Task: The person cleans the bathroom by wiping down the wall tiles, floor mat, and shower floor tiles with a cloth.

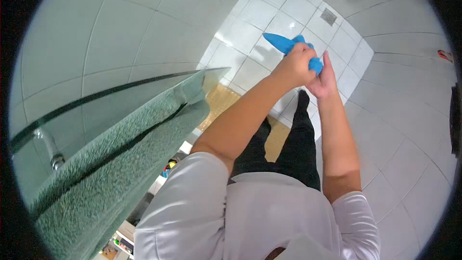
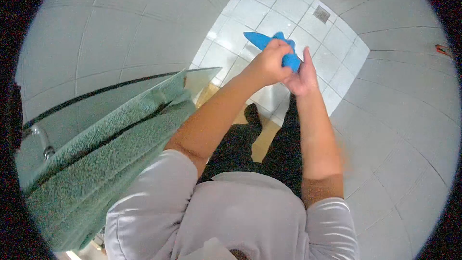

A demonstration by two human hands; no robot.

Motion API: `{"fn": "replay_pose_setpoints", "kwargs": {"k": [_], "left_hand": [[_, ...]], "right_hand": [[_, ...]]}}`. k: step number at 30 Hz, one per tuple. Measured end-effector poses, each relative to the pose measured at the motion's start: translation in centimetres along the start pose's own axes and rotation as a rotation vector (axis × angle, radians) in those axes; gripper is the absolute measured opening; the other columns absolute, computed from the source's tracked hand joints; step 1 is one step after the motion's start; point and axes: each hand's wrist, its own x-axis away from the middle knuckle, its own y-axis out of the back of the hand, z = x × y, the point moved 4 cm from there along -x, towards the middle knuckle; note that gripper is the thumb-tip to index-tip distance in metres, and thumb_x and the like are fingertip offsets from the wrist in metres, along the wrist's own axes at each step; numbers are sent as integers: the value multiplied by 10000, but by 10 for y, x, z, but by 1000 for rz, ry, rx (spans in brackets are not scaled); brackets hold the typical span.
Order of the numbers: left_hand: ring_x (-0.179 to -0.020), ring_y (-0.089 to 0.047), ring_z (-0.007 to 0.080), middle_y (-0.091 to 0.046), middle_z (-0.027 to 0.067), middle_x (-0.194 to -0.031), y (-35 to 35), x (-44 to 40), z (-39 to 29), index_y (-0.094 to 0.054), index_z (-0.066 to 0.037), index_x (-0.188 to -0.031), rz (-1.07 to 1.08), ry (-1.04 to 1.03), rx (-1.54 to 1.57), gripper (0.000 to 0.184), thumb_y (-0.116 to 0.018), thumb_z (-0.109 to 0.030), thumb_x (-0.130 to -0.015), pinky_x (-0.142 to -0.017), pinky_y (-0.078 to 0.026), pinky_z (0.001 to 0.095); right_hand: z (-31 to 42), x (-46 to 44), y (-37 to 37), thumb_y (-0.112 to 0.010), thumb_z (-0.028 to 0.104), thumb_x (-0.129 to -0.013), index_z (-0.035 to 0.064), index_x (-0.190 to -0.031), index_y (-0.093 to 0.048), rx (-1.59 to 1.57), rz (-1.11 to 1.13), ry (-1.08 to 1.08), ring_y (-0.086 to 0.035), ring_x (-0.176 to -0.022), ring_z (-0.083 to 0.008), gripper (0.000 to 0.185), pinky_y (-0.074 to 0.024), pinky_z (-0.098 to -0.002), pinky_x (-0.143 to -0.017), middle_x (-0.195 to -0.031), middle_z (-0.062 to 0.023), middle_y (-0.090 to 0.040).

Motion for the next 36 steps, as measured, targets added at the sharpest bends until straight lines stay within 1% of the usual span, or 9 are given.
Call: {"fn": "replay_pose_setpoints", "kwargs": {"k": [4, 8, 12, 18, 20, 24, 28, 32, 36], "left_hand": [[-934, -512, 243, -501, 122, -1047, 13, -14, 4, -520, -37, -983, 235, -73, 320, 434, -714, -127, -605, -776, -437, 311], [-1051, -428, 174, -460, 71, -1155, 14, -55, 36, -463, -90, -1092, -162, 312, 728, 425, -655, -215, -733, -856, -378, 294], [-1081, -396, 200, -399, 107, -1180, 7, -88, 10, -366, -93, -1178, -170, 401, 1413, 589, -686, -257, -711, -902, -346, 350], [-850, -534, 153, -559, 83, -943, -28, -168, -17, -546, -62, -998, 91, 444, 941, 413, -678, -327, -709, -704, -436, 252], [-825, -548, 170, -579, 114, -872, -35, -204, -25, -588, -43, -903, -1, 368, 529, 460, -679, -429, -670, -695, -440, 268], [-689, -577, 262, -602, 149, -811, -61, -271, -38, -593, -23, -835, -60, -68, -93, 551, -634, -539, -646, -641, -473, 323], [-708, -562, 199, -577, 103, -839, -98, -319, -38, -518, -61, -1068, 628, 309, 446, 619, -641, -509, -659, -628, -471, 315], [-820, -547, 160, -583, 112, -930, -142, -366, -43, -454, -40, -1087, 619, 167, 1066, 283, -493, -182, -845, -681, -456, 283], [-721, -521, 144, -556, 63, -796, -189, -397, -11, -505, -41, -1033, 499, 308, 1018, 237, -512, -172, -835, -638, -446, 264]], "right_hand": [[34, -30, -27, -481, 266, -855, 42, -1061, -467, 66, -66, 182, -567, -839, -251, 306, -489, -369, -732, -961, -132, -561], [66, -14, -77, -522, 111, -803, 40, -1042, -490, 156, -91, 539, -547, -879, -227, 252, -470, -330, -764, -977, -106, -543], [83, -15, -91, -477, 292, -852, 50, -1085, -475, 378, -32, 637, -497, -926, -190, 336, -419, -304, -809, -1014, -98, -514], [175, -17, -89, -387, 550, -836, 42, -1206, -355, 380, -243, 796, -459, -982, -188, 629, -385, -311, -851, -1087, -95, -476], [198, -25, -82, -360, 574, -833, 42, -1195, -363, 156, 129, 402, -497, -882, -210, 643, -416, -336, -805, -1019, -85, -490], [247, -33, -51, -631, 299, -767, 56, -1106, -445, 632, 326, 262, -535, -800, -135, 457, -469, -248, -636, -1011, -73, -539], [310, -42, -46, -697, 153, -674, 69, -977, -514, 805, 282, 196, -535, -748, -117, 364, -454, -225, -580, -865, -28, -548], [365, -74, -22, -686, 116, -623, 38, -995, -491, 985, 156, 225, -558, -806, -160, 427, -497, -282, -623, -908, -75, -543], [392, -97, -1, -686, 114, -618, 76, -1022, -454, 1123, 8, 320, -538, -780, -151, 467, -473, -282, -624, -910, -48, -516]]}}
